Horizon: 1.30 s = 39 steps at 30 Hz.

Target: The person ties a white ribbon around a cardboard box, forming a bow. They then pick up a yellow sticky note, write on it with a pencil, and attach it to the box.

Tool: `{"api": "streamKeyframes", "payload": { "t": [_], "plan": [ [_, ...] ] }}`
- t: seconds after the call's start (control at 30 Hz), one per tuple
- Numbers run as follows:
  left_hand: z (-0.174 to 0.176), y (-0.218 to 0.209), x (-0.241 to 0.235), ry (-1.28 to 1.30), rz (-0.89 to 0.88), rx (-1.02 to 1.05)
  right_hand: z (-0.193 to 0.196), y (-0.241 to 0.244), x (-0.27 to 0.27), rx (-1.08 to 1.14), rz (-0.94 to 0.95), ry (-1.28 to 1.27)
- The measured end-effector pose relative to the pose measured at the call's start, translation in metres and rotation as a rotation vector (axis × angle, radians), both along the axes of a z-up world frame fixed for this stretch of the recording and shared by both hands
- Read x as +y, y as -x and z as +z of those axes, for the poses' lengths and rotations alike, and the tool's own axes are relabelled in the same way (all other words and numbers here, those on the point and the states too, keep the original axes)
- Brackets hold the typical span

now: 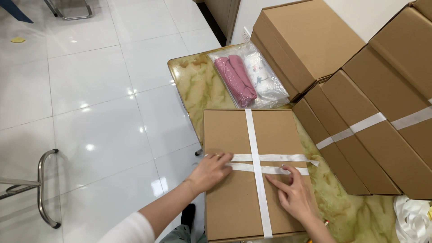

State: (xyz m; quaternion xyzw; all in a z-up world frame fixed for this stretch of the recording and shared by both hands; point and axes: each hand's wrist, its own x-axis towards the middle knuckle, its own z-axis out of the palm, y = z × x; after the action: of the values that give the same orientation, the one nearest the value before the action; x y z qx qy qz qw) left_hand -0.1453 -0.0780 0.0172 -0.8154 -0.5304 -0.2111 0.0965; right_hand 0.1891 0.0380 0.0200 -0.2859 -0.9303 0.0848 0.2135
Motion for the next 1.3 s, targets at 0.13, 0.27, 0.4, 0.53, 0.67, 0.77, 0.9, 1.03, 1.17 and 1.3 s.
{"api": "streamKeyframes", "payload": {
  "t": [0.13,0.27,0.4,0.53,0.67,0.77,0.9,1.03,1.17,1.3],
  "plan": [
    [0.005,0.013,-0.031,0.032,0.041,-0.222,-0.01,-0.02,0.023,0.296,-0.349,0.071],
    [0.007,0.014,-0.04,0.045,0.211,-0.377,0.041,0.007,0.055,0.304,-1.17,0.715],
    [0.01,0.023,-0.027,0.043,0.412,-0.239,0.084,0.044,0.052,0.487,-1.169,1.118],
    [0.016,0.034,-0.025,0.075,0.402,-0.245,-0.04,-0.024,0.122,0.752,-1.127,1.047],
    [0.012,0.038,-0.03,0.127,0.399,-0.251,-0.04,-0.044,0.097,1.024,-1.001,0.97],
    [0.027,0.042,-0.026,0.12,0.401,-0.282,-0.002,-0.032,0.056,1.25,-0.865,1.005],
    [0.076,0.041,0.005,0.005,0.383,-0.402,0.035,-0.003,0.041,1.326,-0.641,1.076],
    [0.143,0.015,0.051,-0.01,0.138,-0.482,0.1,0.065,0.031,0.987,-0.64,1.003],
    [0.175,-0.013,0.092,-0.082,-0.156,-0.38,0.11,0.114,0.048,0.415,-0.476,0.938],
    [0.16,-0.013,0.123,0.043,-0.152,-0.368,0.149,0.125,0.047,0.142,-0.193,1.131]
  ]
}}
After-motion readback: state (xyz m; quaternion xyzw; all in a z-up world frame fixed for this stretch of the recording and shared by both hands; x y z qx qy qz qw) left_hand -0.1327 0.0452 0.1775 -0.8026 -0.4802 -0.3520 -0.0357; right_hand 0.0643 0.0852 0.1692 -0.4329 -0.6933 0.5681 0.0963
